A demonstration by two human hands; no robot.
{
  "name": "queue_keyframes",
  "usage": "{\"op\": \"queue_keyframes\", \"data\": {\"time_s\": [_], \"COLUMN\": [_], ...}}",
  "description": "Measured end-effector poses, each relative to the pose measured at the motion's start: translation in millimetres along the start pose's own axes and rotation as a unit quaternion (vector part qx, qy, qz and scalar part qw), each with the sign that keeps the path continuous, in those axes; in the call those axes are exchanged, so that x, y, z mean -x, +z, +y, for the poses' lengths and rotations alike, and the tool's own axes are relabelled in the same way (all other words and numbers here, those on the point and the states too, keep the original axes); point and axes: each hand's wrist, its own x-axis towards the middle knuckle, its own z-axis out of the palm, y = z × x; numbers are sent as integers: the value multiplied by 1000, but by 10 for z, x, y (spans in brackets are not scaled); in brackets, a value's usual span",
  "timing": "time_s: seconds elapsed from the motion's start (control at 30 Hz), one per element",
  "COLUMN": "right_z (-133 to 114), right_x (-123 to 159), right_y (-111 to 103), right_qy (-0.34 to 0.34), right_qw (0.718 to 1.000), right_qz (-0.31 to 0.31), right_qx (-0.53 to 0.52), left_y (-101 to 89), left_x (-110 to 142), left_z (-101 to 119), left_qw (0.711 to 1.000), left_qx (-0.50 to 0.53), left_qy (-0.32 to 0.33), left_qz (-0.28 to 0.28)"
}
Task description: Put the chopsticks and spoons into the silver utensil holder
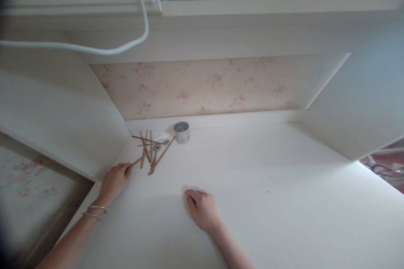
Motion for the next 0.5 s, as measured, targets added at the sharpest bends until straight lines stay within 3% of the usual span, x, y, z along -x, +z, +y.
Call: {"op": "queue_keyframes", "data": {"time_s": [0.23,0.5], "right_z": [-31,-34], "right_x": [0,5], "right_y": [-18,-38], "right_qy": [1,3], "right_qw": [1000,1000], "right_qz": [-8,-9], "right_qx": [5,0], "left_y": [-29,26], "left_x": [-321,-415], "left_z": [41,149], "left_qw": [1000,1000], "left_qx": [3,26], "left_qy": [-7,-1], "left_qz": [-4,6]}}
